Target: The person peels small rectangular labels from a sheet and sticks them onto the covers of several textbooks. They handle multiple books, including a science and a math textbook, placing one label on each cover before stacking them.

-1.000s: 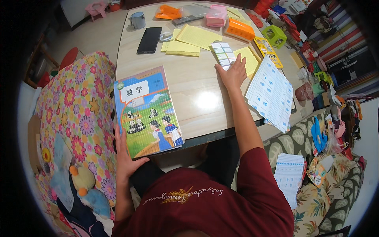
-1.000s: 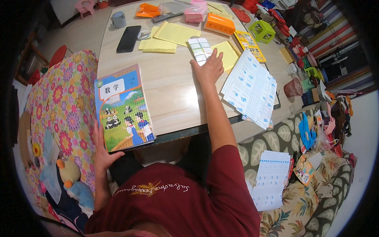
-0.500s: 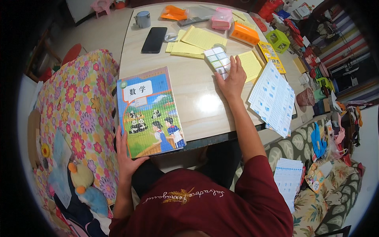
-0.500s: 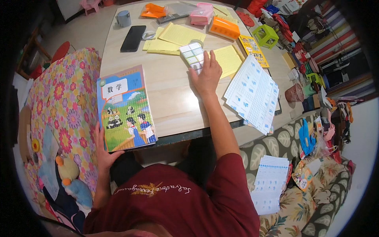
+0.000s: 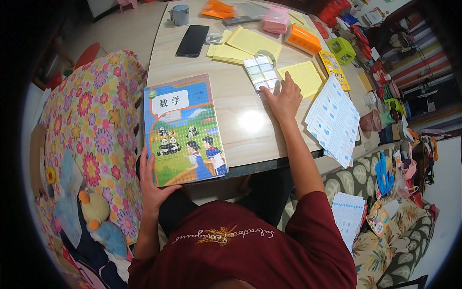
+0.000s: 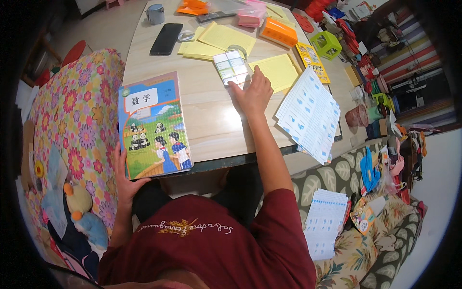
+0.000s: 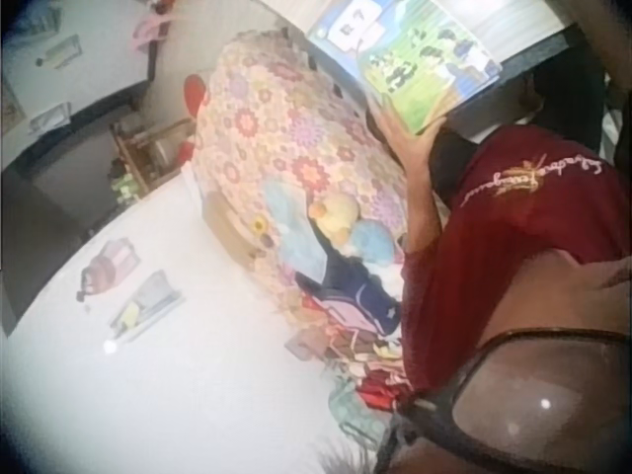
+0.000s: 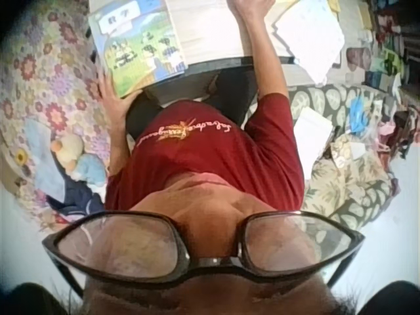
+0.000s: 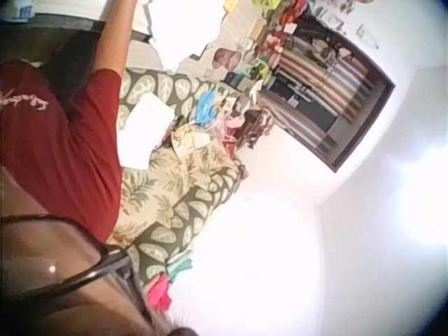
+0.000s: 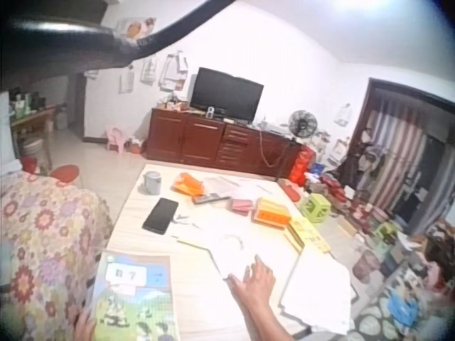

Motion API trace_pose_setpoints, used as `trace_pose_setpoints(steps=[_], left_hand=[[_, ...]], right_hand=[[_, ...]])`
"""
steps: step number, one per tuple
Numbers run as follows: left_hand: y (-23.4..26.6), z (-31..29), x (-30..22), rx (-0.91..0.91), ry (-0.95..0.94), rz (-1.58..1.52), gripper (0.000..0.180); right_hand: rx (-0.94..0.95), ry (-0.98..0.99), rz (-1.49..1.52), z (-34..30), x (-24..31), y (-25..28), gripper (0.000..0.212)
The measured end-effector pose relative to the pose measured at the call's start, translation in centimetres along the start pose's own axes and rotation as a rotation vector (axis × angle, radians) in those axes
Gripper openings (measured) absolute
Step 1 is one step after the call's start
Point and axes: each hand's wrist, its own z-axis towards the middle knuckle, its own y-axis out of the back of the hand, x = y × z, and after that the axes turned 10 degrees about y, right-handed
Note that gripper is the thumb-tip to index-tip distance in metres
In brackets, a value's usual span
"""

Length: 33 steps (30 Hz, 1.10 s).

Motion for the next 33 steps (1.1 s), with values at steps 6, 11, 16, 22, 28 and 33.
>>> trace_pose_setpoints(steps=[6,11,16,22,28,33], left_hand=[[-0.1,-0.1,-0.3,0.014,0.063,0.008,0.099],[0.1,1.5,-1.5,0.073,0.094,0.132,0.097],[0.2,4.6,-1.6,0.151,-0.023,0.196,0.091],[0.5,4.0,0.0,0.24,-0.037,0.248,0.088],[1.7,1.9,1.2,0.331,0.036,0.268,0.081],[2.0,2.2,1.1,0.397,0.025,0.28,0.078]], right_hand=[[0.105,0.051,0.02,0.0,0.7,0.7,0.09],[0.019,0.02,-0.066,0.7,-0.5,-0.6,0.082],[-0.189,0.34,0.057,2.2,-0.3,-0.8,0.046],[0.2,0.589,0.308,1.4,4.2,-0.3,0.029],[0.237,0.257,0.119,1.2,3.3,0.5,0.039],[0.267,0.231,0.324,1.6,2.9,0.8,0.032]])
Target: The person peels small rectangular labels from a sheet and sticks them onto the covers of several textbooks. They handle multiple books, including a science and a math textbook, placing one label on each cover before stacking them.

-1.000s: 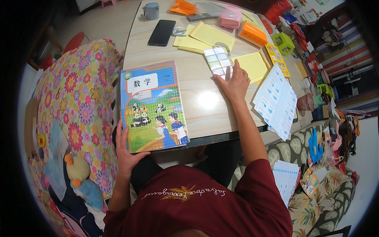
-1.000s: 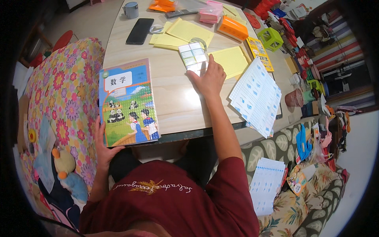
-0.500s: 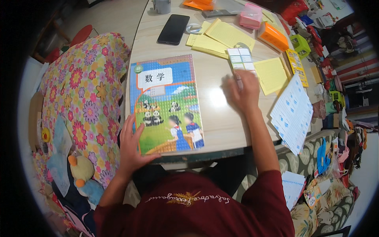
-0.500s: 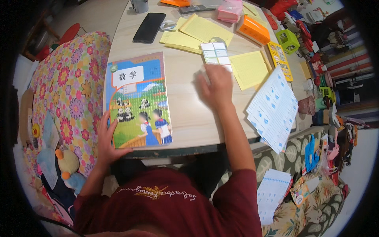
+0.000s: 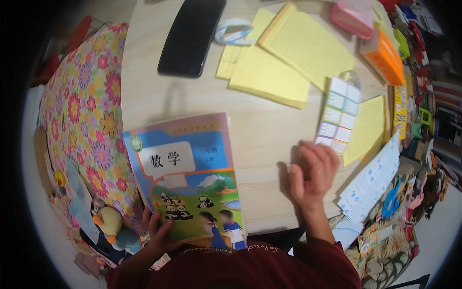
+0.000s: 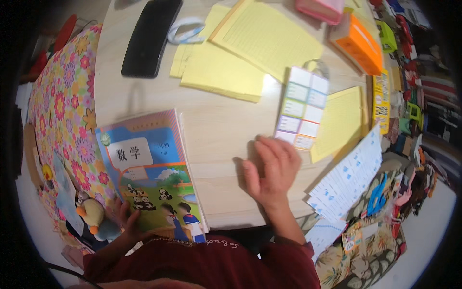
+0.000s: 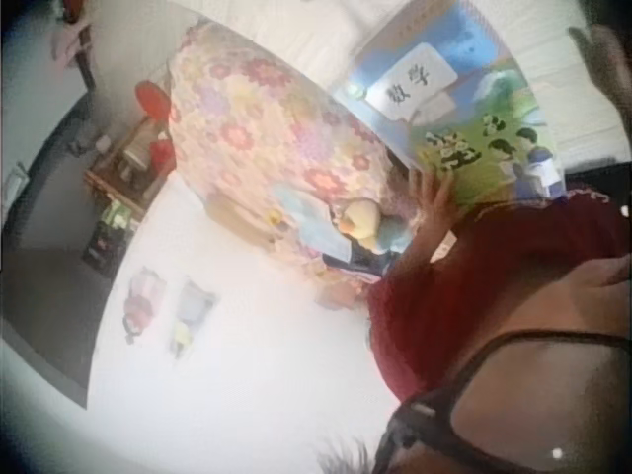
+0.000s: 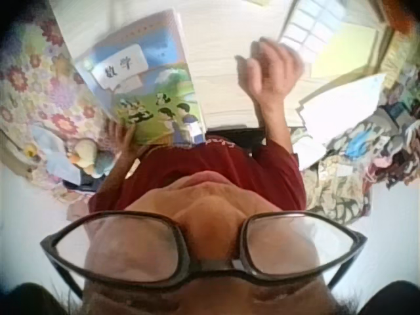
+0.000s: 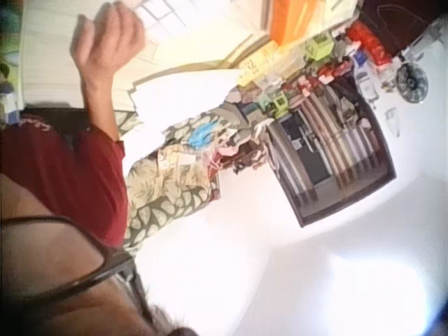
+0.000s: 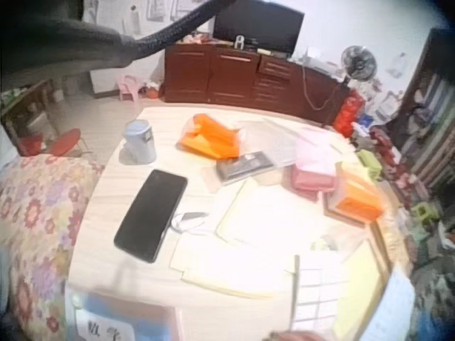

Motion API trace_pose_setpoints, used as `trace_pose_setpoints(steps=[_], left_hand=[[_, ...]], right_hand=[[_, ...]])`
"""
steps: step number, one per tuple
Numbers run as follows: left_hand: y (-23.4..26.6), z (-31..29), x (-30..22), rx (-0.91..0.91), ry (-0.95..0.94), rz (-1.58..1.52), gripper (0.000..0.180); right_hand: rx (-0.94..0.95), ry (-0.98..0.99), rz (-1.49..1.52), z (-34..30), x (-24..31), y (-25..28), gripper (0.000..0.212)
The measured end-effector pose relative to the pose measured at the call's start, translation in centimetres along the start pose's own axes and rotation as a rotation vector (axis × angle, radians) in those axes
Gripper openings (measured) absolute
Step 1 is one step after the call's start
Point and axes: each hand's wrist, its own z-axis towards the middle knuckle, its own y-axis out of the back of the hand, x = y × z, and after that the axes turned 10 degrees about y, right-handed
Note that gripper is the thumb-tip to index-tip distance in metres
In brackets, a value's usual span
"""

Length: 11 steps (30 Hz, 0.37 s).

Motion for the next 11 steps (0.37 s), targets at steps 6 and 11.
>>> trace_pose_setpoints(steps=[6,11], left_hand=[[1.6,2.8,-2.4,0.098,0.075,-0.052,0.074],[3.2,4.0,-5.6,0.21,0.219,-0.073,0.082]], right_hand=[[-0.038,-0.11,0.077,0.0,0.6,-0.1,0.025],[-0.043,-0.175,0.047,-1.2,0.9,-0.7,0.025]])
